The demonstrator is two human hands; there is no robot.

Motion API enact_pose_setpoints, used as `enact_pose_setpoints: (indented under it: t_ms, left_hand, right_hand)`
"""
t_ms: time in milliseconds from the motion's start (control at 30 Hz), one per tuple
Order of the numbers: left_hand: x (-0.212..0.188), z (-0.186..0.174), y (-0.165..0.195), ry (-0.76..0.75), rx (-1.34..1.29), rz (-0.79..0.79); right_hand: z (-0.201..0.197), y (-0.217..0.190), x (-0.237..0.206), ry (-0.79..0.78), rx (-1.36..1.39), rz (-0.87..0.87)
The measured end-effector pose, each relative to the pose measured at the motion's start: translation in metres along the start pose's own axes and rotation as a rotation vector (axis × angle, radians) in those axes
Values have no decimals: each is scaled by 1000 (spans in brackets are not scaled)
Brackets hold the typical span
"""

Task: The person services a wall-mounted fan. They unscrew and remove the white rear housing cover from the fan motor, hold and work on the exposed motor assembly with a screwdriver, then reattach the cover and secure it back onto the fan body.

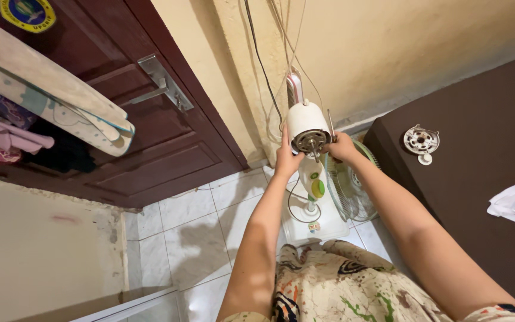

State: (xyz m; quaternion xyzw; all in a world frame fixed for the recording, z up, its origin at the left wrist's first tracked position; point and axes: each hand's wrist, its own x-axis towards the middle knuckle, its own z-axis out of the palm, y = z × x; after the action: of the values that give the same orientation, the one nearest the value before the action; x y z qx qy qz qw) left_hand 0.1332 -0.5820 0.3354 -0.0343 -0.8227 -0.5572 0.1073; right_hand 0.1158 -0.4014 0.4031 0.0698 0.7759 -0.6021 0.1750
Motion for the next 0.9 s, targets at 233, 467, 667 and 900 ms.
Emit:
enact_pose_setpoints:
  t_ms: [233, 467, 667, 900]
  left_hand:
    - [1, -3, 0, -23, 27, -67]
    - [13, -27, -6, -322, -394, -185]
    - [50, -54, 10, -385, -243, -188]
    - [93, -38, 29, -496, -105, 77]
  right_hand:
    - [3, 8, 6, 25, -43, -60]
    - [-26, -1, 11, 64, -396, -164]
    - [-65, -48, 14, -48, -310, -109]
    - [-22, -94, 54, 38, -372, -547]
